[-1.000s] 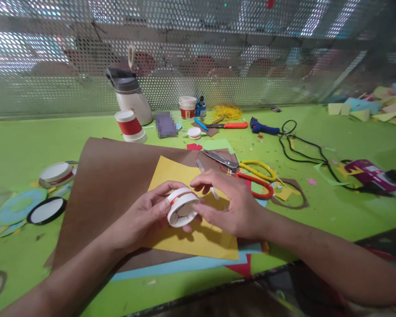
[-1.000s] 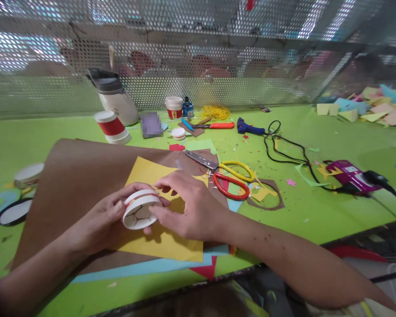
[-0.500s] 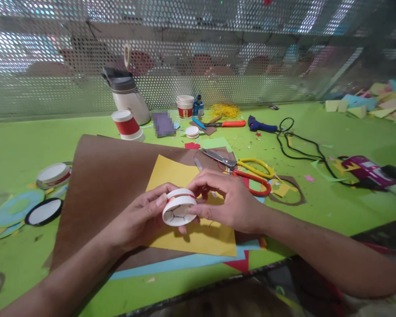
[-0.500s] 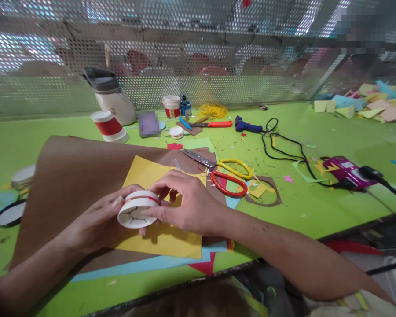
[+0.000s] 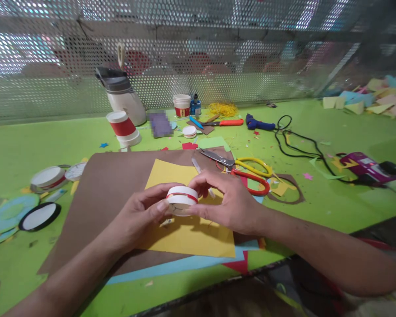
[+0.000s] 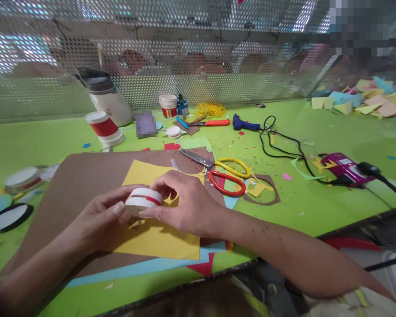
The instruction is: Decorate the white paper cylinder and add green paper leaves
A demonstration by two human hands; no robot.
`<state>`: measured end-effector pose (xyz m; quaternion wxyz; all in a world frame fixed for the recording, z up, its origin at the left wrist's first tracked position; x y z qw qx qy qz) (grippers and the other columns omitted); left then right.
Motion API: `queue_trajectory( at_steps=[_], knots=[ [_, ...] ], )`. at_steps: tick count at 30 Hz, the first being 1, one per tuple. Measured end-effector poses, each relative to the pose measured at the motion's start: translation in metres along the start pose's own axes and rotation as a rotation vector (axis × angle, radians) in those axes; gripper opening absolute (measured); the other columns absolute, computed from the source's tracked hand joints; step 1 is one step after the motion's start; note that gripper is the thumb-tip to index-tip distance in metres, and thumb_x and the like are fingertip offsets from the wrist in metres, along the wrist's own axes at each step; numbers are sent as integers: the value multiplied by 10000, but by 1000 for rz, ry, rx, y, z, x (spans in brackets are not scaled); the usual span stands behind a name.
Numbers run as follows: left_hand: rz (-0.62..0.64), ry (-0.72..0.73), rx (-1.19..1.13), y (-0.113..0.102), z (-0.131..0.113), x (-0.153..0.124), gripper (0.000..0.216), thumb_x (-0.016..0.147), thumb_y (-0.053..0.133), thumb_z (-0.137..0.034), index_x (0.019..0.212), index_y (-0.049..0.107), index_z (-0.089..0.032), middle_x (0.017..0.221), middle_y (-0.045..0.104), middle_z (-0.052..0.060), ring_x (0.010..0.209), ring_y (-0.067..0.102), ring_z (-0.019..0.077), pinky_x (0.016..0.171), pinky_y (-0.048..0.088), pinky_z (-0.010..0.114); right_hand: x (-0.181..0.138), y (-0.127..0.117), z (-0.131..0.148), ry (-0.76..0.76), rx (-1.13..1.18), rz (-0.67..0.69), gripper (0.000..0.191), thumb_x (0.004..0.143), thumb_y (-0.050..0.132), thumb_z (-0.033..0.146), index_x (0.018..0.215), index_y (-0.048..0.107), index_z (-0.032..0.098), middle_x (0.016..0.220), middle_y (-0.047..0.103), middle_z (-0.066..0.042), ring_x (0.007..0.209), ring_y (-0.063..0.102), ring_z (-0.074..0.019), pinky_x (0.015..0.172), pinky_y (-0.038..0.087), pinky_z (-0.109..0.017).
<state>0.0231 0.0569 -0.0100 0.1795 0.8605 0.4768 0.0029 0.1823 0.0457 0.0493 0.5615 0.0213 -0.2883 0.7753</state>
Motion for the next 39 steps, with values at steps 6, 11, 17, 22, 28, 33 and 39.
queue_trajectory(
  at_steps=[6, 11, 17, 22, 28, 33, 39],
  knots=[
    [-91, 92, 156, -1, -11, -1, 348, 744, 724, -292, 1082, 691, -220, 998, 731, 71, 856, 649, 227, 724, 512, 293, 0, -1, -1, -34, -33, -18, 210, 765, 723, 260, 916, 617, 160, 839, 618, -13, 736, 542, -127, 685, 458, -269],
    [-185, 167, 311, 0, -22, -3, 318, 689, 767, -242, 1003, 722, -213, 940, 746, 51, 781, 651, 201, 631, 506, 239, 0, -1, -4, -35, -19, -9, 206, 763, 727, 249, 914, 614, 168, 844, 613, 0, 742, 549, -124, 686, 455, -270],
    [-212, 260, 428, 2, -29, -5, 324, 720, 739, -267, 1035, 716, -194, 997, 744, 67, 888, 669, 231, 747, 522, 263, 0, 0, -11, -20, -3, 36, 233, 766, 725, 228, 964, 614, 179, 899, 623, -11, 786, 564, -140, 719, 467, -291],
    [-254, 283, 647, 3, -29, -8, 417, 782, 663, -325, 1161, 656, -150, 1052, 731, 102, 923, 675, 245, 799, 533, 296, 2, 0, -11, -62, 16, 43, 219, 757, 742, 243, 919, 619, 164, 864, 599, -16, 779, 555, -140, 733, 460, -292],
    [-243, 371, 894, 7, -30, -10, 441, 855, 540, -355, 1233, 605, -137, 1094, 722, 107, 921, 687, 234, 807, 535, 291, 1, 3, -14, -16, 43, 56, 229, 744, 753, 274, 895, 617, 170, 841, 589, -12, 756, 555, -142, 711, 473, -295],
    [-292, 372, 1008, 8, -30, -11, 435, 883, 475, -352, 1258, 582, -160, 1159, 696, 99, 973, 675, 235, 849, 519, 307, 0, 6, -19, 19, 60, 66, 230, 769, 732, 298, 931, 624, 176, 910, 615, -21, 810, 590, -148, 735, 496, -290],
    [-288, 370, 1053, 9, -29, -10, 457, 899, 444, -368, 1274, 570, -137, 1206, 670, 116, 1020, 658, 247, 891, 499, 314, 0, 5, -21, 23, 57, 47, 210, 761, 738, 289, 903, 631, 175, 913, 637, -28, 835, 604, -160, 761, 505, -298]
  ],
)
Point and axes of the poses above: each hand's wrist, its own x-axis towards the middle knuckle, its own y-axis out of the palm, z = x × y, the point moved 6 cm from there along x, towards the middle knuckle
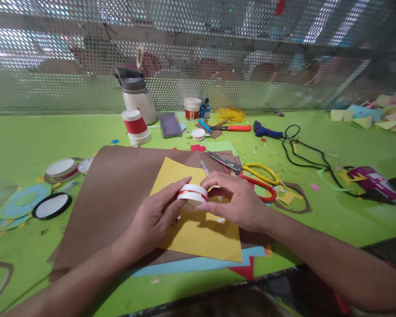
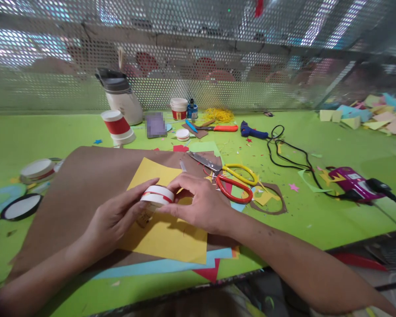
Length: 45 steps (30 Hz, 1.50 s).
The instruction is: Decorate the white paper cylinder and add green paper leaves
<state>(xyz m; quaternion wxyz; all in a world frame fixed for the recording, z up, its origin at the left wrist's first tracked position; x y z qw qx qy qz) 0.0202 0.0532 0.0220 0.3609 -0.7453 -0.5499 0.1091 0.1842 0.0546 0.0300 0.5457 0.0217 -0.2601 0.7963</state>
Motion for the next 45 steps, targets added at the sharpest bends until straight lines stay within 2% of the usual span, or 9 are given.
queue_trajectory(
  at_steps=[7, 10, 15, 23, 29, 33, 37, 42, 45],
  knots=[
    [-15, 21, 15, 2, -2, -1, 477, 920, 414, -371, 1328, 514, -145, 1273, 627, 115, 1093, 623, 241, 934, 476, 317, 1, 2, -4, 21, 154, 5, 311, 743, 752, 281, 1007, 637, 164, 978, 627, -41, 893, 611, -162, 820, 533, -297],
    [-44, 13, 44, 1, 0, 0, 479, 924, 406, -372, 1333, 506, -144, 1267, 632, 113, 1084, 629, 234, 924, 482, 307, 3, 0, -3, 8, 195, 26, 280, 773, 721, 256, 1022, 643, 157, 986, 633, -51, 893, 614, -162, 823, 530, -301],
    [-43, 17, 35, 1, 2, -1, 485, 927, 397, -383, 1331, 507, -137, 1268, 631, 114, 1100, 621, 236, 939, 474, 304, 6, -6, -1, -37, 90, 41, 156, 838, 644, 207, 974, 681, 140, 933, 677, -56, 856, 618, -151, 775, 503, -270],
    [-27, -11, 14, 3, 5, -1, 506, 929, 383, -388, 1350, 484, -126, 1325, 585, 124, 1155, 588, 252, 992, 446, 350, 5, -8, 12, -230, -188, 19, 198, 882, 562, 187, 1036, 667, 121, 993, 711, -79, 875, 643, -146, 788, 499, -252],
    [10, 9, 25, 8, 8, -2, 509, 926, 355, -344, 1384, 441, -140, 1319, 591, 117, 1122, 605, 236, 976, 450, 326, 2, -5, 14, -269, -302, -23, 196, 870, 548, 176, 1016, 671, 135, 942, 724, -65, 780, 646, -138, 736, 501, -258],
    [-15, -41, 14, 8, 9, -3, 502, 925, 360, -325, 1383, 438, -134, 1325, 584, 122, 1137, 589, 236, 992, 425, 325, 1, -5, 13, -258, -300, -32, 206, 875, 540, 199, 1029, 671, 159, 952, 727, -56, 773, 648, -137, 732, 503, -259],
    [-4, -15, 7, 9, 6, -3, 510, 911, 394, -319, 1385, 432, -136, 1293, 607, 125, 1103, 606, 237, 953, 450, 315, 3, -6, 12, -217, -272, -29, 222, 868, 542, 188, 1045, 671, 154, 967, 727, -61, 812, 654, -146, 746, 516, -268],
    [-35, -43, 12, 7, 9, -2, 490, 906, 406, -311, 1365, 455, -146, 1215, 649, 115, 1012, 633, 224, 887, 476, 309, 2, -6, 7, -121, -134, -25, 269, 857, 570, 208, 1103, 654, 140, 1049, 708, -79, 841, 667, -148, 702, 567, -249],
    [-26, -41, 23, 6, 10, -2, 495, 891, 428, -305, 1358, 463, -146, 1164, 664, 114, 939, 645, 215, 833, 498, 308, 0, -4, 3, -91, -56, -27, 343, 822, 643, 261, 1142, 631, 137, 1097, 685, -93, 845, 674, -156, 751, 590, -282]
  ],
)
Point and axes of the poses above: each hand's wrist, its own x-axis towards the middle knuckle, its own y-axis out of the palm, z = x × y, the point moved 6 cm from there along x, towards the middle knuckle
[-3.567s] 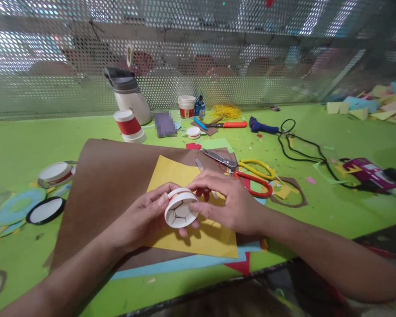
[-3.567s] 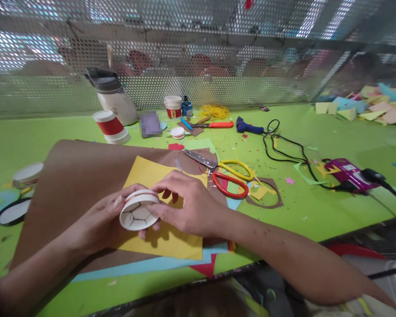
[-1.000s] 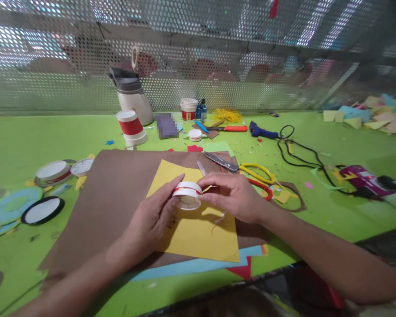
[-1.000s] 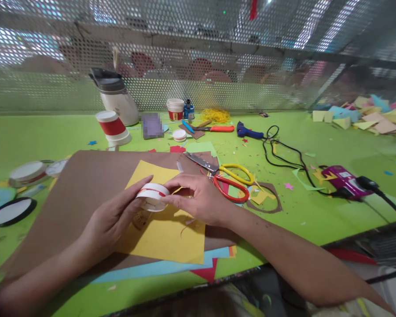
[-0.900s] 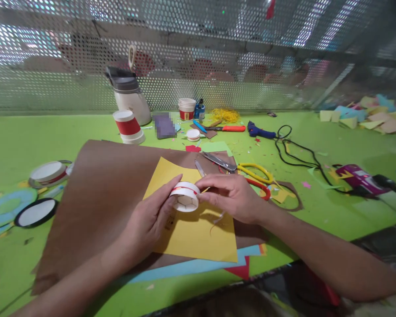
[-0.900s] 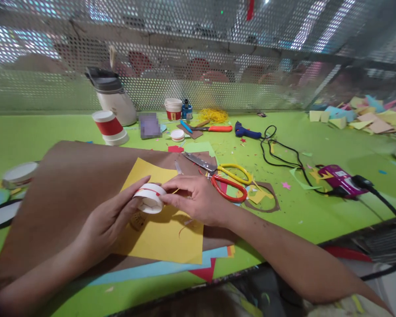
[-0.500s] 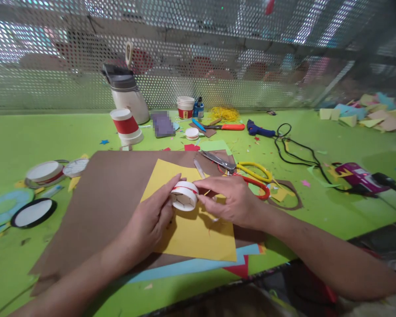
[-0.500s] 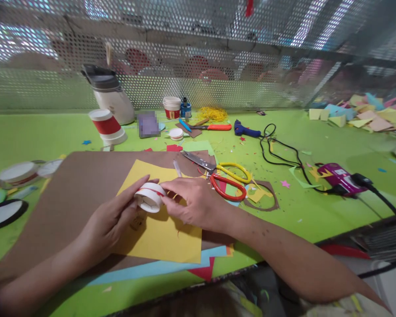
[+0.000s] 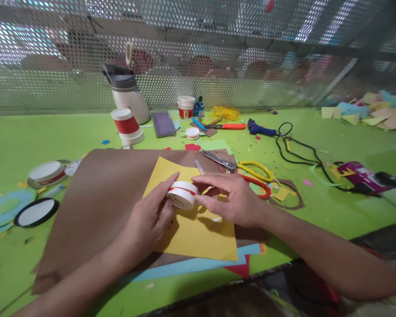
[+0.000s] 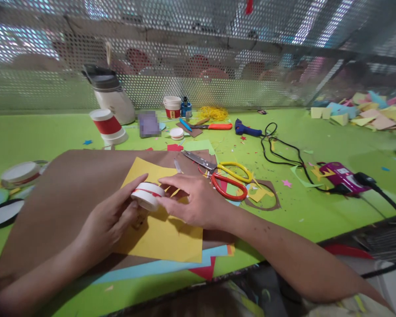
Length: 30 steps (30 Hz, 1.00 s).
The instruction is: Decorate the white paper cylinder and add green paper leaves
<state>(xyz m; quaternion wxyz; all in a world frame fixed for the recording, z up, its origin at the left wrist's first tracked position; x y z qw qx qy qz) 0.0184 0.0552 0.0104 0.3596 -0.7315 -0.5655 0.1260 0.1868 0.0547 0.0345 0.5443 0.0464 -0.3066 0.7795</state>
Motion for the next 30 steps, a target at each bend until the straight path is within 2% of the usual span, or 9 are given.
queue_trajectory(
  at_steps=[3, 10, 16, 22, 26, 30],
  knots=[
    [-10, -8, -10, -1, 1, 0, 496, 882, 435, -290, 1352, 468, -135, 1137, 665, 123, 910, 643, 213, 807, 510, 317, -2, 4, -1, -5, 15, 14, 464, 762, 726, 320, 1176, 607, 149, 1133, 661, -98, 835, 672, -166, 773, 593, -313],
    [12, 12, -109, 1, 2, -1, 497, 883, 457, -303, 1362, 466, -172, 1176, 654, 114, 984, 633, 230, 880, 498, 348, -2, 7, 2, -45, -90, 60, 337, 836, 657, 274, 1148, 606, 158, 1072, 674, -83, 890, 637, -174, 778, 557, -303],
    [51, -155, -326, -2, 5, -2, 467, 912, 444, -402, 1328, 527, -207, 1304, 607, 72, 1172, 556, 277, 991, 435, 360, -1, 5, 5, -89, -151, 56, 303, 856, 626, 261, 1139, 601, 156, 1062, 677, -86, 892, 626, -177, 799, 529, -314],
    [97, -280, -567, 3, 8, -3, 470, 907, 470, -429, 1300, 554, -186, 1309, 601, 95, 1125, 594, 275, 947, 485, 362, 0, 6, 6, -98, -196, 80, 269, 869, 594, 236, 1128, 608, 163, 1098, 672, -88, 935, 623, -188, 845, 507, -332],
    [130, -357, -769, 6, 5, -2, 422, 892, 520, -386, 1270, 585, -209, 1279, 625, 77, 1051, 636, 248, 921, 511, 346, 0, 6, 6, -105, -193, 87, 290, 866, 597, 227, 1149, 600, 164, 1093, 673, -87, 934, 626, -187, 857, 504, -332],
    [173, -408, -992, 9, 1, -1, 371, 896, 526, -314, 1240, 607, -203, 1281, 623, 86, 1084, 616, 254, 934, 504, 364, -1, 5, 5, -126, -209, 58, 287, 866, 592, 236, 1146, 604, 180, 1095, 674, -82, 969, 626, -197, 879, 505, -343]
  ],
)
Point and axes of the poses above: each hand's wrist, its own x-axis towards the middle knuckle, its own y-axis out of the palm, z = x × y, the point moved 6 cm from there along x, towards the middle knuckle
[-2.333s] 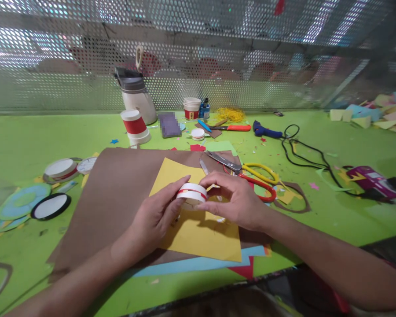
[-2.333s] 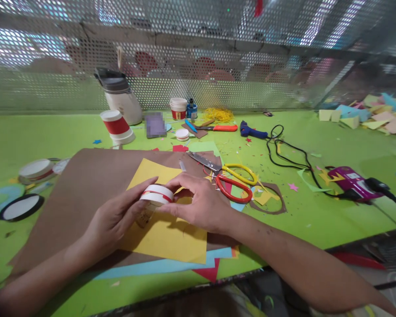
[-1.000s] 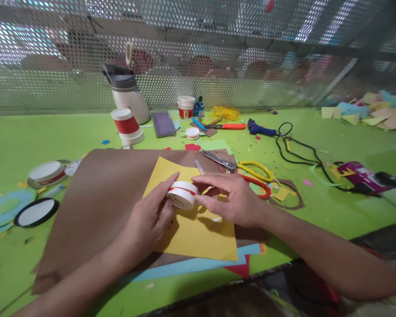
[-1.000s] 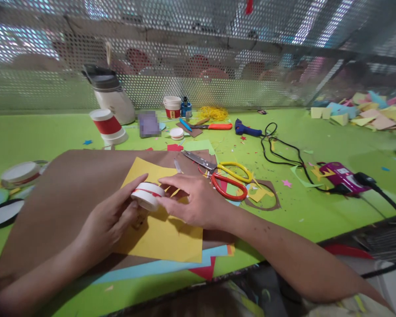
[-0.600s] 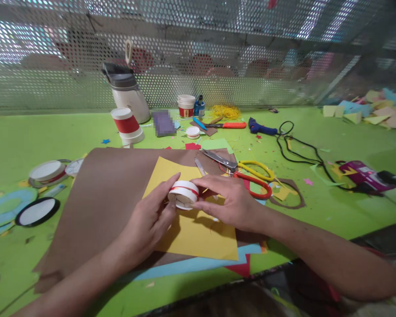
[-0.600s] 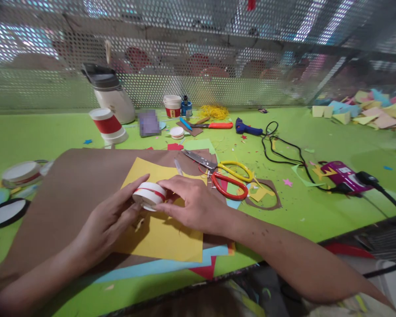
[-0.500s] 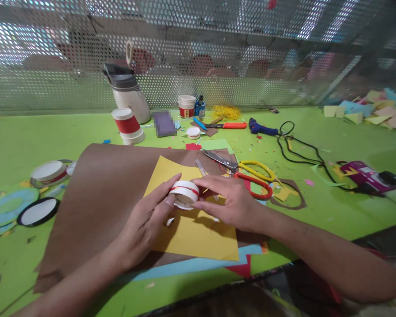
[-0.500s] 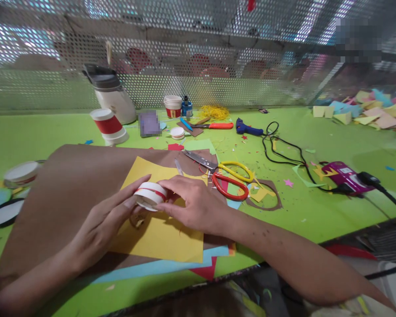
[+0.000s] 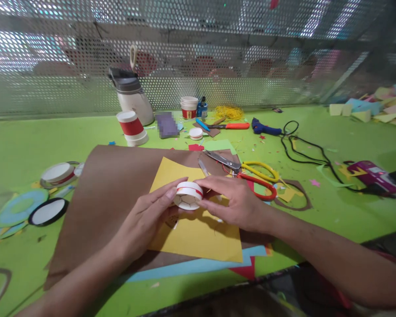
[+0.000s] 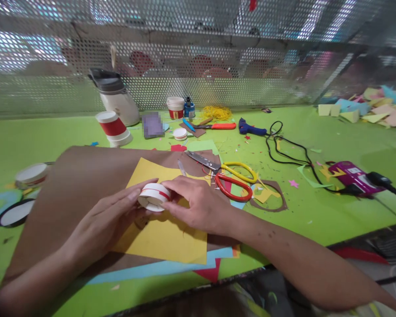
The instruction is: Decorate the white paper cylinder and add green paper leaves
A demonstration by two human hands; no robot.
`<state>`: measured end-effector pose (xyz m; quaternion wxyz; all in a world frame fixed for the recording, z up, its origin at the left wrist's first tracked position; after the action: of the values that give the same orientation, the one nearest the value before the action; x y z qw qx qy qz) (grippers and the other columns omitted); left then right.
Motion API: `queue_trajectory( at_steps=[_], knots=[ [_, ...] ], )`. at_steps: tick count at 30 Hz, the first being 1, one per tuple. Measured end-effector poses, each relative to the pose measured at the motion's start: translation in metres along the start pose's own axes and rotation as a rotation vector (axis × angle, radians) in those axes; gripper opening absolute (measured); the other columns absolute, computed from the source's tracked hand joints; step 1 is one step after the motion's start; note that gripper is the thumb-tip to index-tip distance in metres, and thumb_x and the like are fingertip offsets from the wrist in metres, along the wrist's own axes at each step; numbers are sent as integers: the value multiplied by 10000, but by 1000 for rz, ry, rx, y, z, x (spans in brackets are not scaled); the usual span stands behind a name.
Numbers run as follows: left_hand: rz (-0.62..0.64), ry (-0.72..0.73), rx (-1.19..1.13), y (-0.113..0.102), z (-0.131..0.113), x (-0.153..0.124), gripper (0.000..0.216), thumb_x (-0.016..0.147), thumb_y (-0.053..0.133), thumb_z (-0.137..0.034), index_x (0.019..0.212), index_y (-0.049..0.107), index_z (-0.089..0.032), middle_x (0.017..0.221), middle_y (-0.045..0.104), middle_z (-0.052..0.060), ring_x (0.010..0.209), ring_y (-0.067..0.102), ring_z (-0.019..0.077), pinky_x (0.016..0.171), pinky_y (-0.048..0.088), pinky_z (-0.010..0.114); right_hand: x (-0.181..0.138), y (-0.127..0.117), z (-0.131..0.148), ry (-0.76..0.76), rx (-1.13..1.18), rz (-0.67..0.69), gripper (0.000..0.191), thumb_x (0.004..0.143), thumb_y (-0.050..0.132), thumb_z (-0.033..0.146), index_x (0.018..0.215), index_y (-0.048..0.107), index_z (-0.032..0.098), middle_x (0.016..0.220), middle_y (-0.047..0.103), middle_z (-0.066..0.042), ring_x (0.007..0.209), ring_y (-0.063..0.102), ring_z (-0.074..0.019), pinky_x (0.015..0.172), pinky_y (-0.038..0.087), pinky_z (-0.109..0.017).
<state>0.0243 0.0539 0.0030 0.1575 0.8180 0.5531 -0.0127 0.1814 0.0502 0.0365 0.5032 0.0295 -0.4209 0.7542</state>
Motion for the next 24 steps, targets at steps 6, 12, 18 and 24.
queue_trajectory(
  at_steps=[6, 12, 18, 24],
  knots=[
    [99, -25, -189, 6, 1, 4, 235, 899, 509, -199, 1044, 694, -187, 1121, 696, 71, 986, 643, 193, 861, 525, 288, -3, -2, -3, 15, -40, -55, 364, 861, 602, 240, 1217, 544, 194, 1107, 646, -86, 895, 637, -183, 831, 525, -336],
    [69, 2, -148, 7, -1, 1, 144, 902, 518, -214, 852, 652, -198, 923, 694, 23, 884, 634, 149, 839, 511, 281, -5, -5, 17, -128, -288, -153, 202, 885, 546, 186, 1082, 552, 141, 1023, 560, -121, 953, 567, -216, 818, 518, -358],
    [113, -24, -95, 8, 3, -1, 73, 883, 545, -219, 831, 595, -207, 865, 683, 11, 835, 639, 162, 873, 488, 355, -9, 6, 24, -227, -429, -99, 182, 937, 407, 142, 989, 582, 138, 972, 582, -133, 880, 571, -202, 733, 528, -317],
    [133, -24, -111, 9, 0, -1, 72, 872, 544, -211, 813, 576, -186, 813, 668, 23, 784, 654, 189, 782, 503, 345, -13, 4, 29, -306, -509, -130, 150, 912, 447, 104, 974, 584, 106, 968, 638, -152, 952, 598, -232, 773, 529, -326]
  ],
)
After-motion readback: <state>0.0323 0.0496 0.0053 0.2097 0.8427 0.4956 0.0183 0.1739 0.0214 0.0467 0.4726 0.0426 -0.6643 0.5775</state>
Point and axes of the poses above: each hand's wrist, its own x-axis towards the middle knuckle, its own y-axis out of the palm, z = x × y, the point moved 6 cm from there along x, towards the middle knuckle
